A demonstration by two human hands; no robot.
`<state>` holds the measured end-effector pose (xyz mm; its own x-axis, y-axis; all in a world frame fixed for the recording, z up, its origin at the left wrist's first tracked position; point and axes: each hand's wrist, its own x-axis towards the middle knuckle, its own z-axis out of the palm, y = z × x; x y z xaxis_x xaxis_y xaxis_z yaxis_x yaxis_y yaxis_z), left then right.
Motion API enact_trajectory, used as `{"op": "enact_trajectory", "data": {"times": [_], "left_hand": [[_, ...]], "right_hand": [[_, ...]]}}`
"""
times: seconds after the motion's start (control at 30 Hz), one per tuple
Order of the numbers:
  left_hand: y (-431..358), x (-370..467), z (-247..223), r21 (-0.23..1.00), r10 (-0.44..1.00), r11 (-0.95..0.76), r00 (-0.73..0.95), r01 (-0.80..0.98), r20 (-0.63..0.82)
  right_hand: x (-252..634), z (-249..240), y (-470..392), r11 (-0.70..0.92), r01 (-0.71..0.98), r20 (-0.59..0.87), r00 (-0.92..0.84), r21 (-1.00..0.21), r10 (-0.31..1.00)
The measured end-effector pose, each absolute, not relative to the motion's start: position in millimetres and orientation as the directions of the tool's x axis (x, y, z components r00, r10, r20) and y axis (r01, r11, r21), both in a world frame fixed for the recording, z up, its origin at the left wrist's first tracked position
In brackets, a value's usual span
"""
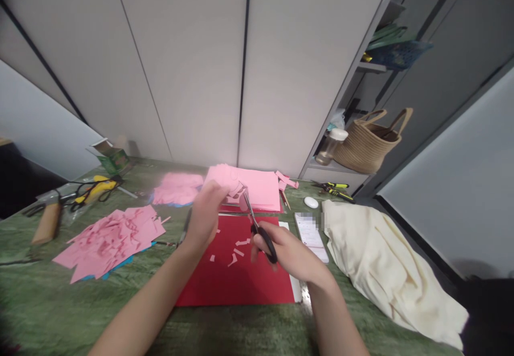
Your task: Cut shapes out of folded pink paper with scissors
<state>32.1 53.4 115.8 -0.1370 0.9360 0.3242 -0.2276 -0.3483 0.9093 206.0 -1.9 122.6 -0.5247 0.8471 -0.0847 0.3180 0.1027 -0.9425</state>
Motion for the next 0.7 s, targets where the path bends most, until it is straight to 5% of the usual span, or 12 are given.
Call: {"op": "enact_trajectory", "data": {"times": [0.3, 0.7], "left_hand": [[58.8, 35.7, 109.2, 0.877, 0.957, -0.290, -0.131, -0.384, 0.259], [35.7, 54.3, 108.7, 0.710, 1.000, 0.013, 0.012, -0.704, -0.006]], "right_hand": [[204.2, 127.8, -11.3, 0.102, 0.334, -0.122, -0.585, -0.937, 0.802], [185.3, 111.3, 0.8, 0.076, 0.258, -0.039, -0.412, -0.963, 0.910]]}}
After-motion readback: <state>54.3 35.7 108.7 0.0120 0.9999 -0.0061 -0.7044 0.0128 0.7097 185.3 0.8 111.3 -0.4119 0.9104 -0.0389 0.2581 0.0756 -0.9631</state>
